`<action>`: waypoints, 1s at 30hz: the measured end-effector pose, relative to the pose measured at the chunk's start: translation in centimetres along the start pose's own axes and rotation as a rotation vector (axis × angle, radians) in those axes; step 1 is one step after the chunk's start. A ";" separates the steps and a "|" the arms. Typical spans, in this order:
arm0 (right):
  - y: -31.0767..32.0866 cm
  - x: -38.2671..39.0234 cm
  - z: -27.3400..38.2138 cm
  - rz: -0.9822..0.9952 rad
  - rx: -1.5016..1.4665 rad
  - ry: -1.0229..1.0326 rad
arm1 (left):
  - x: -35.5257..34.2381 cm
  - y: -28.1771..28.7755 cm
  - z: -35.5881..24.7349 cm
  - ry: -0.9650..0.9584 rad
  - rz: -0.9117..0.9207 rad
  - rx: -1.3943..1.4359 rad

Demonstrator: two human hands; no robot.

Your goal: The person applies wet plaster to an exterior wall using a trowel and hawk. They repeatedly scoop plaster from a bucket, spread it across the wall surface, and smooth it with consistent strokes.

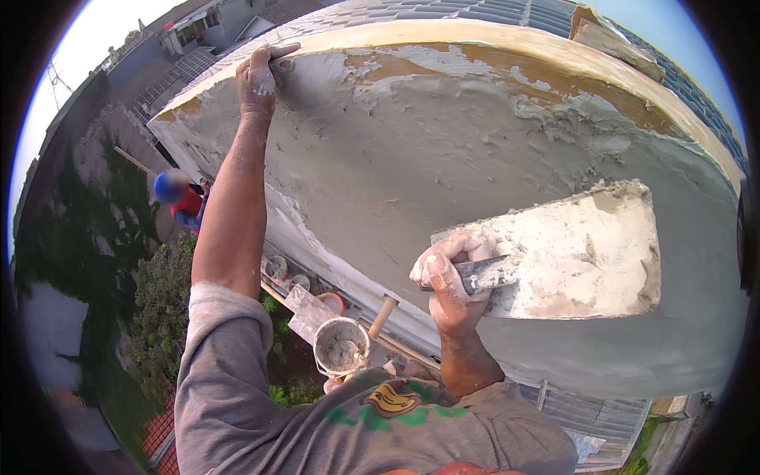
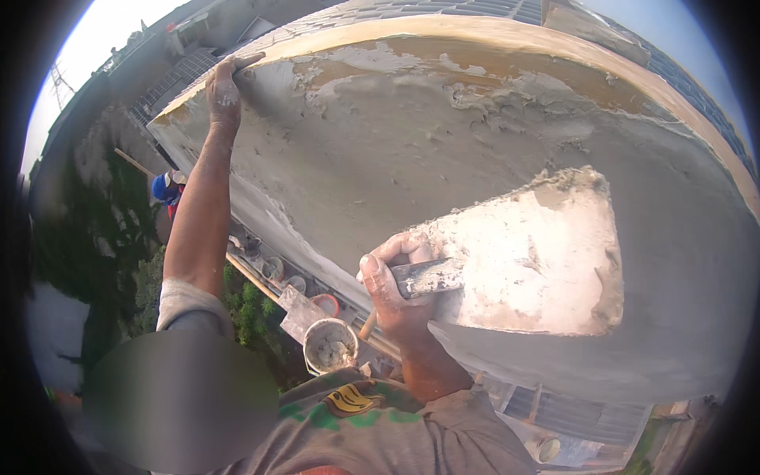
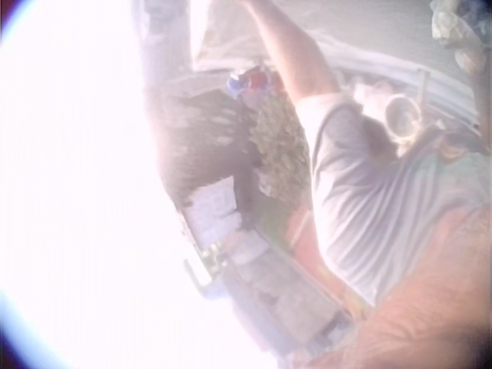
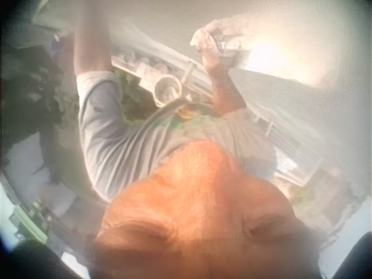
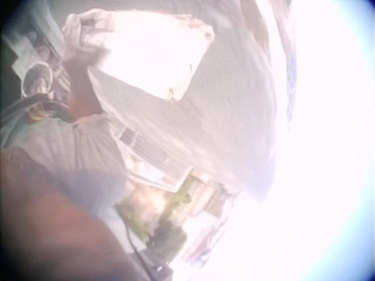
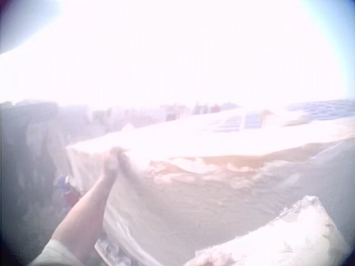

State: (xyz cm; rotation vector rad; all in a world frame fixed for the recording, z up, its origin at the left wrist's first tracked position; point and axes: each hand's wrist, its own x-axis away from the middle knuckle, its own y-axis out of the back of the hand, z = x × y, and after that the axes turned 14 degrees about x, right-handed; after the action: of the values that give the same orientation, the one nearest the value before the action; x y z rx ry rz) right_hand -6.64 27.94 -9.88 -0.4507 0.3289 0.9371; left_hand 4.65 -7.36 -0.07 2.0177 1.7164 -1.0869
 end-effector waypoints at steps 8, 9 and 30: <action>-5.2 -4.1 -10.7 0.052 0.787 -0.015 | -0.2 -0.5 -0.1 0.095 -0.035 0.084; -4.4 -4.5 -10.4 0.006 0.792 0.054 | -0.3 -0.4 0.3 0.058 -0.018 0.091; 13.0 0.9 4.1 -0.504 0.134 -0.193 | -0.8 1.2 0.2 0.063 0.013 0.006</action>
State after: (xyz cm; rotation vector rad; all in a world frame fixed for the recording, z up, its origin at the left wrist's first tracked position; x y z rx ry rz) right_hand -16.61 37.31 -9.77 -0.2955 0.0913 0.4581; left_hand 5.70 -8.43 0.03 2.0852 1.7294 -1.0366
